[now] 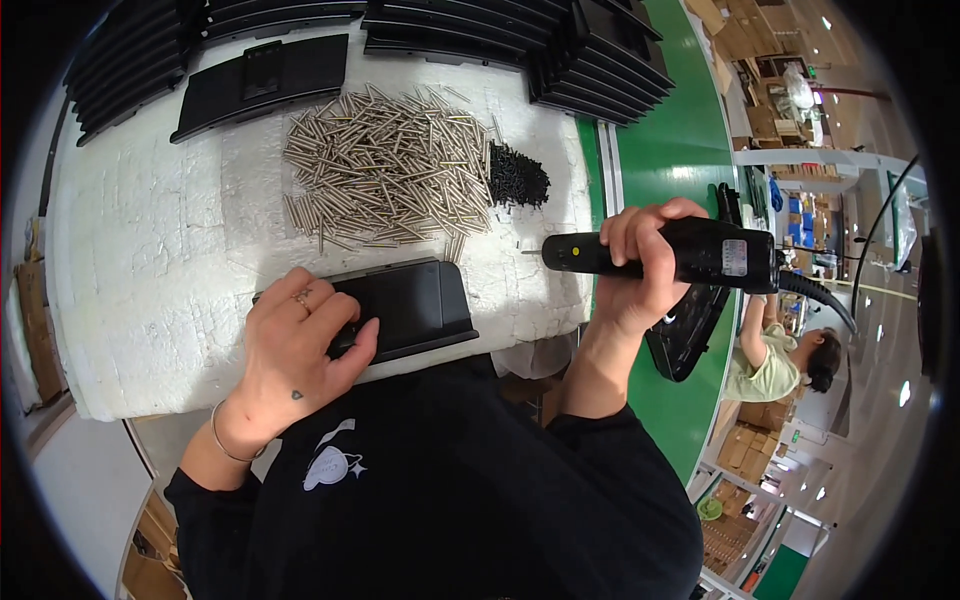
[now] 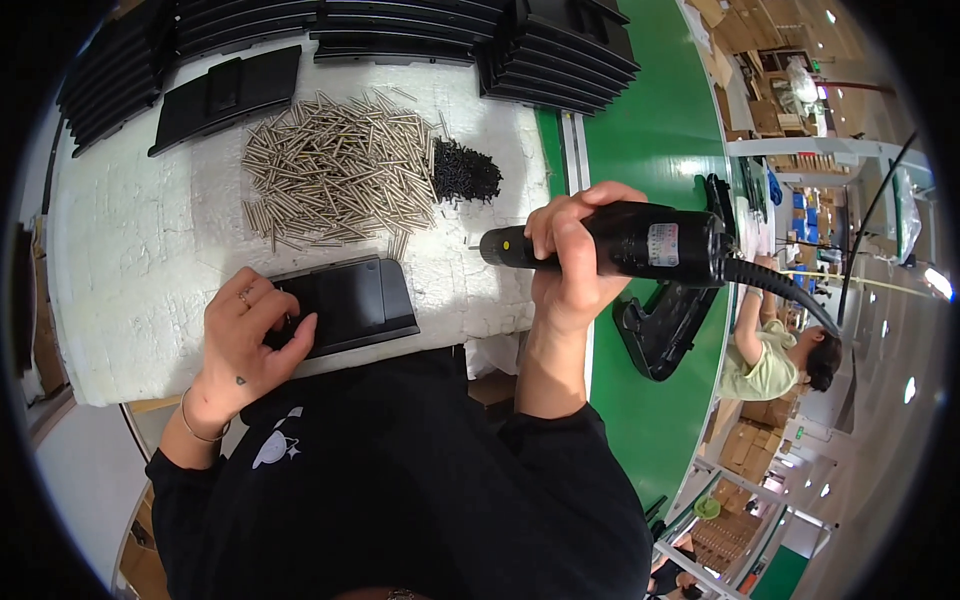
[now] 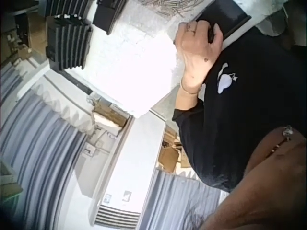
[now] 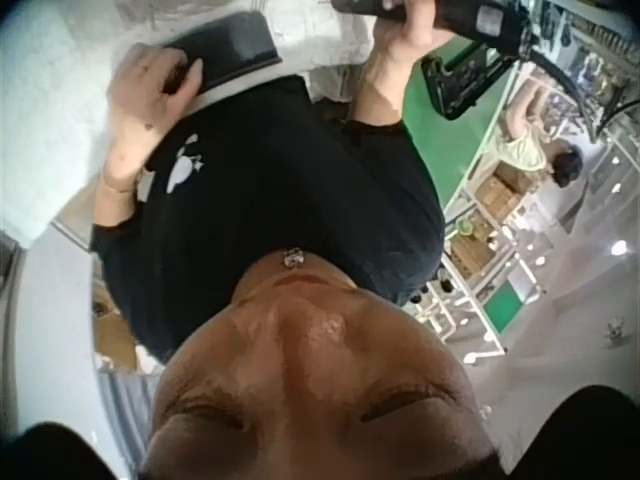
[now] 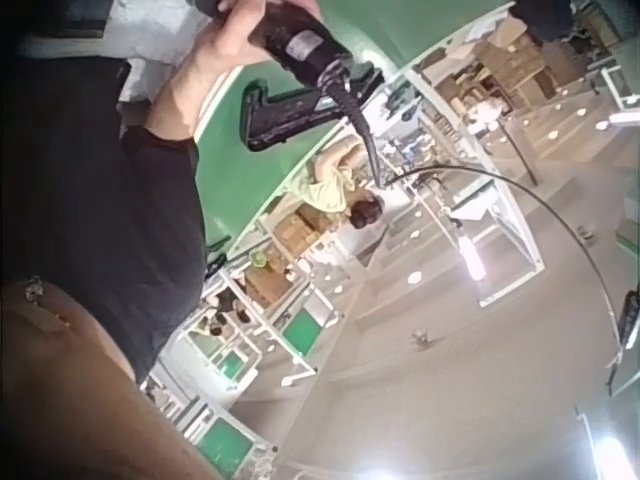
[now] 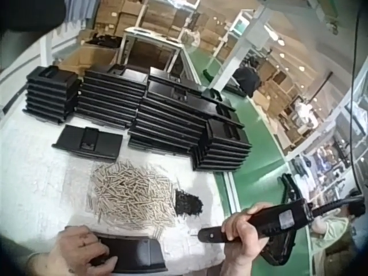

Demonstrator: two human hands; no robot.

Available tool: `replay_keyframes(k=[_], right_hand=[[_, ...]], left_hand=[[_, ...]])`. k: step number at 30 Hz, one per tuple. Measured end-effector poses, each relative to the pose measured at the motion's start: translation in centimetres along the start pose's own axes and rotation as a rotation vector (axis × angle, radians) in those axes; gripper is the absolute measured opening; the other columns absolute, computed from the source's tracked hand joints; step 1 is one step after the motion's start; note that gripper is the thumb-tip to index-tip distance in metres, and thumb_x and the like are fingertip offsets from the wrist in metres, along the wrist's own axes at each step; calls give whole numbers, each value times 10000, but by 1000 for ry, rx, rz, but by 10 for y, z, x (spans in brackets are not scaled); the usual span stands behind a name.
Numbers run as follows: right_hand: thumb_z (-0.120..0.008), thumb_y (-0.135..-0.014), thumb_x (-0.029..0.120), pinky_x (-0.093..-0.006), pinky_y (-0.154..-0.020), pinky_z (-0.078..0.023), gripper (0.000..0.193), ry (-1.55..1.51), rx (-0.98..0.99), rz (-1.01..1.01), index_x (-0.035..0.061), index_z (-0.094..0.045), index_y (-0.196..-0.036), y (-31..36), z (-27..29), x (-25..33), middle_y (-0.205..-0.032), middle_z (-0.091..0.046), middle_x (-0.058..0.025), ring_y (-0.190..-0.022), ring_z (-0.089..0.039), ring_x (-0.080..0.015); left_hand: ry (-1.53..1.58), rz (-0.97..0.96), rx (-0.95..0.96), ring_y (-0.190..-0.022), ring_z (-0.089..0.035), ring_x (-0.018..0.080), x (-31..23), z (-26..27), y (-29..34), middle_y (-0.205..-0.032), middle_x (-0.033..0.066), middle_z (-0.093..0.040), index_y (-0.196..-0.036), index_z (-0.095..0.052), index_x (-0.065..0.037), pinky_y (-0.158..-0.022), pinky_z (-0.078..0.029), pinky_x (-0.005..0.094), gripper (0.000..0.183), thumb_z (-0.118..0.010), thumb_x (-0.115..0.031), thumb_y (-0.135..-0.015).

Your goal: Use an electric screwdriver to fasten small screws into plastic housing components on an assembly line.

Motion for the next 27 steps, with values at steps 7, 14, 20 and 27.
replay_keyframes(k=[7,14,20,27], right_hand=[[-550,-783,39,-310,-510,-416,314,-198,46,82,49,-454,-1082,1,0,18,-617,-439,-25,-449,-405,-128],[-540,-822,33,-270,-525,-425,315,-507,267,147,57,-430,-1116,10,-33,58,-636,-454,3,-491,-447,-101],[-551,-827,33,-263,-544,-441,313,-569,359,147,78,-417,-1106,11,-44,66,-641,-486,7,-518,-490,-98],[-562,-809,55,-215,-582,-425,288,-535,451,149,78,-430,-1064,16,-66,69,-636,-506,37,-547,-515,-69]], left_hand=[[18,-197,-43,-757,-548,258,-26,-4,-32,-808,53,-595,-844,-659,-50,-614,-460,329,191,-761,-39,-683],[166,-351,16,-974,-554,249,-38,-35,-64,-951,13,-619,-996,-689,-98,-840,-443,371,293,-773,-123,-716],[190,-341,-23,-1000,-552,227,-34,-25,-60,-884,-44,-635,-854,-695,-115,-847,-433,370,195,-793,-144,-688],[167,-347,-11,-986,-560,225,-34,-18,-52,-843,-35,-639,-833,-669,-100,-840,-439,397,202,-776,-111,-662]])
Point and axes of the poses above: each hand's wrist, its own y-axis away from the middle knuckle, its own z-axis out of the back of the hand, x = y × z, the point moved 7 cm from there along -y, towards the middle knuckle
